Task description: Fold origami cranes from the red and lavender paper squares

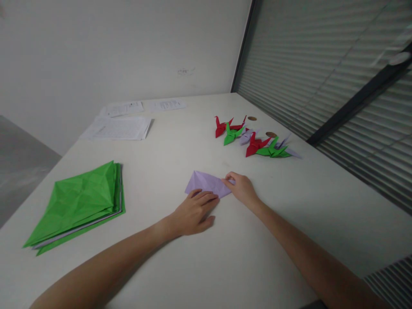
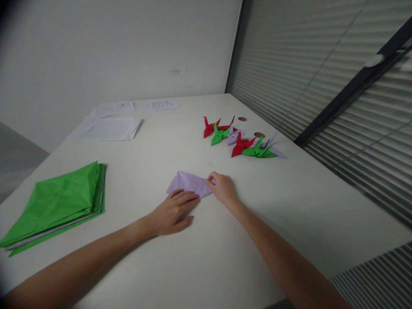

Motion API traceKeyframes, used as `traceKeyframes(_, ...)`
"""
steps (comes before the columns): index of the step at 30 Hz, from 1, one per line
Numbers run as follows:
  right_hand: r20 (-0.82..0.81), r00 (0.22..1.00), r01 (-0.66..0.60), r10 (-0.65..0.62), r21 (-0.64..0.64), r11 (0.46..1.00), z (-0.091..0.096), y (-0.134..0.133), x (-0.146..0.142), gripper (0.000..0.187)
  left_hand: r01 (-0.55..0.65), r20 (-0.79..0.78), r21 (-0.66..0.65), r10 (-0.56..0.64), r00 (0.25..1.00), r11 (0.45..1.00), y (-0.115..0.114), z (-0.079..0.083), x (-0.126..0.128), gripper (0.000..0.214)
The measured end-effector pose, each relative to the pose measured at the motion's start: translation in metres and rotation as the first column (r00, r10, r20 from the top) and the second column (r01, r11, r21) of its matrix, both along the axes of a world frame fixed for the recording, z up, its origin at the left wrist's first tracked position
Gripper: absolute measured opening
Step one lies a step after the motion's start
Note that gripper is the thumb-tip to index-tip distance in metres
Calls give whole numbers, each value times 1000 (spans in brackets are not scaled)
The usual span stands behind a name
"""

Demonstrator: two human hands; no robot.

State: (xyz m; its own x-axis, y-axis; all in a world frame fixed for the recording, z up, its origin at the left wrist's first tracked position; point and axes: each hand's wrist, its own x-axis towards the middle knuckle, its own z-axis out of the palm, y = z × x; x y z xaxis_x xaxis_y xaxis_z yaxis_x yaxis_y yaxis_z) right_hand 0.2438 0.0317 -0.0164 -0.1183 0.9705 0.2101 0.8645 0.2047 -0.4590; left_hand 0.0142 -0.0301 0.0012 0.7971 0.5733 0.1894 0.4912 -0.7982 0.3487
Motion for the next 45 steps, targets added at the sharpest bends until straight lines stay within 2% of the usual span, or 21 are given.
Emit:
traceKeyframes(8,-6,1000,5,-4,6,1000,0,0,0,18,8,-61,-19,-9,998,1000,2,2,0,56)
traceKeyframes(19,7,1000,-11,11,34,999,0,0,1,15,-16,-35,-22,16,999,1000,0,0,2,63)
traceKeyframes(28,45,999,-10,9,28,1000,-1,-1,-1,13,-19,-92,6,20,996,1000,1,2,2,60)
traceKeyframes(31,99,995,-26,17,89,996,3,-3,-1,13,-18,-85,7,19,996,1000,2,1,2,61)
traceKeyframes(34,169,986,-50,9,242,969,16,-12,-1,15,-14,-68,7,14,998,1000,3,0,1,61)
traceKeyframes(36,210,970,-178,121,282,943,26,-24,-2,16,-13,-63,9,14,998,1000,3,0,1,61)
traceKeyframes(38,279,913,-365,298,232,902,34,-38,-4,19,-16,-63,10,16,998,1000,3,0,1,61)
traceKeyframes(39,313,887,-414,340,213,885,35,-46,-5,21,-16,-63,9,17,998,1000,3,0,1,61)
traceKeyframes(42,380,842,-464,383,147,874,30,-63,-4,34,-18,-59,2,18,998,1000,3,1,2,62)
traceKeyframes(45,390,830,-474,400,115,873,20,-70,1,46,-16,-58,-10,16,998,1000,3,2,2,64)
